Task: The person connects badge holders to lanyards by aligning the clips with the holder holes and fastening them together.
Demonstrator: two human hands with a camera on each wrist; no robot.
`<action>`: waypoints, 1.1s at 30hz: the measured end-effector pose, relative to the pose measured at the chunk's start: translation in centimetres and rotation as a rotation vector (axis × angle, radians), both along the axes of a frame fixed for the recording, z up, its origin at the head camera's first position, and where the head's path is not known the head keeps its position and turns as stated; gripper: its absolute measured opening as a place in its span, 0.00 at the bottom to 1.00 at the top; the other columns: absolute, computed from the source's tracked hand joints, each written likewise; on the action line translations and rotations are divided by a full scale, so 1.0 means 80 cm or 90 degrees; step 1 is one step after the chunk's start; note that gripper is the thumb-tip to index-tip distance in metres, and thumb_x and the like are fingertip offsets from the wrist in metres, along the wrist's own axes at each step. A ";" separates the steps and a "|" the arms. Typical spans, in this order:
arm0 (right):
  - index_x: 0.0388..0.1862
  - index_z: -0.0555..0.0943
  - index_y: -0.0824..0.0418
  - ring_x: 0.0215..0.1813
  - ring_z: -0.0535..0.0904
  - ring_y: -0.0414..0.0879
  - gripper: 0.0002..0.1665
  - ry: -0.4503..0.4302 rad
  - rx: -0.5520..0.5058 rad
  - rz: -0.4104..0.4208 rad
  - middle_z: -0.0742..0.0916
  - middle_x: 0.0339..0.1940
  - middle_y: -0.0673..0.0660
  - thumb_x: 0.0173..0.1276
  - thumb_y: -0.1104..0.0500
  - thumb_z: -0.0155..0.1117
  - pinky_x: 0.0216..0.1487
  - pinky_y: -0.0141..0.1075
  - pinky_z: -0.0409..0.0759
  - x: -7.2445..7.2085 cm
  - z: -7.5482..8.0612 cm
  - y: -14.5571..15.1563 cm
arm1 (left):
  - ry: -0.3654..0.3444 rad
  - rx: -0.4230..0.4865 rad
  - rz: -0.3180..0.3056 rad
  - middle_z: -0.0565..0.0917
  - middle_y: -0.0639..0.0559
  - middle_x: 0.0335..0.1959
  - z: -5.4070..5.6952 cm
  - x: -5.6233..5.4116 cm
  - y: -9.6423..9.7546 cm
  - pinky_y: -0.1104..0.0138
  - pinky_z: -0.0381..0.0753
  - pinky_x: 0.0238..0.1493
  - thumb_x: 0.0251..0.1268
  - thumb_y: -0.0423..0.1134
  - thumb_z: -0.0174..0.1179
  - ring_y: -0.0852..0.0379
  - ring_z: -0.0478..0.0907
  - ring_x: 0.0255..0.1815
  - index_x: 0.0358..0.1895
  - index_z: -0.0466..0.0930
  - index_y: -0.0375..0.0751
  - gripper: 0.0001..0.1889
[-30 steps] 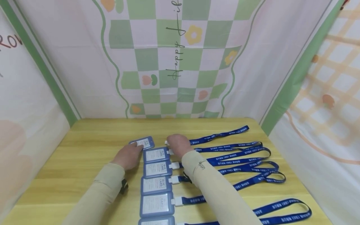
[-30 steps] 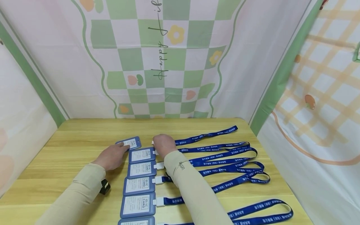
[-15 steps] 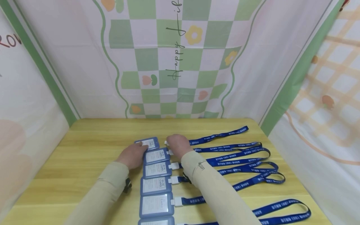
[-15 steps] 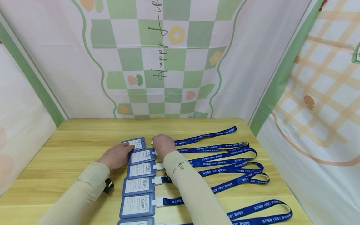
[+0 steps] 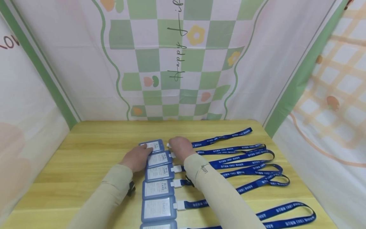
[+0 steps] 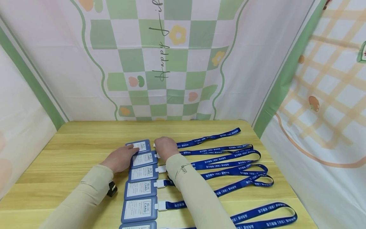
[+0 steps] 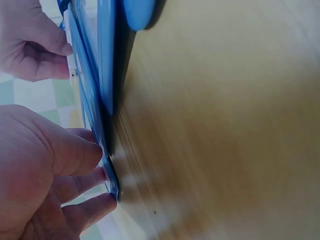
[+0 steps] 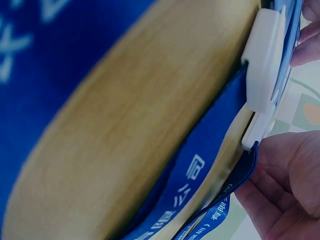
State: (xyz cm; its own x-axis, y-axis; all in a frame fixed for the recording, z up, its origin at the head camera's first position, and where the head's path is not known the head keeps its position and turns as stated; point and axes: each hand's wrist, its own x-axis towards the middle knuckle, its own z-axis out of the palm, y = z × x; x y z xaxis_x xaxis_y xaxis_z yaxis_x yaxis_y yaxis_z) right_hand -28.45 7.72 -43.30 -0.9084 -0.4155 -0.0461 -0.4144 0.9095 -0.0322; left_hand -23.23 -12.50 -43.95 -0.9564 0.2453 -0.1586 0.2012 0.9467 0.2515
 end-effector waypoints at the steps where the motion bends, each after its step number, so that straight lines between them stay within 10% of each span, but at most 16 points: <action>1: 0.48 0.86 0.54 0.47 0.86 0.44 0.09 0.000 -0.002 0.000 0.90 0.44 0.51 0.71 0.64 0.69 0.51 0.36 0.88 0.000 0.000 0.000 | -0.002 0.002 0.003 0.66 0.33 0.79 0.000 0.000 0.000 0.38 0.66 0.78 0.81 0.35 0.48 0.32 0.65 0.78 0.76 0.70 0.43 0.24; 33: 0.50 0.85 0.53 0.51 0.86 0.46 0.11 0.002 -0.003 0.000 0.90 0.47 0.52 0.72 0.63 0.69 0.55 0.38 0.88 0.001 -0.003 0.001 | 0.006 0.008 -0.020 0.66 0.34 0.79 0.001 -0.003 0.020 0.39 0.67 0.77 0.82 0.40 0.48 0.32 0.66 0.78 0.76 0.71 0.44 0.24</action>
State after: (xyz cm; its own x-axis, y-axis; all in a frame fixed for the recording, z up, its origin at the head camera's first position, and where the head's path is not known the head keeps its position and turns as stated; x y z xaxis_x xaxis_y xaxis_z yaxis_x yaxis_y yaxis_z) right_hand -28.38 7.77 -43.51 -0.9086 -0.4157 -0.0409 -0.4145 0.9094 -0.0345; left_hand -23.47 -10.92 -43.83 -0.9496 0.2770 -0.1466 0.2330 0.9369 0.2608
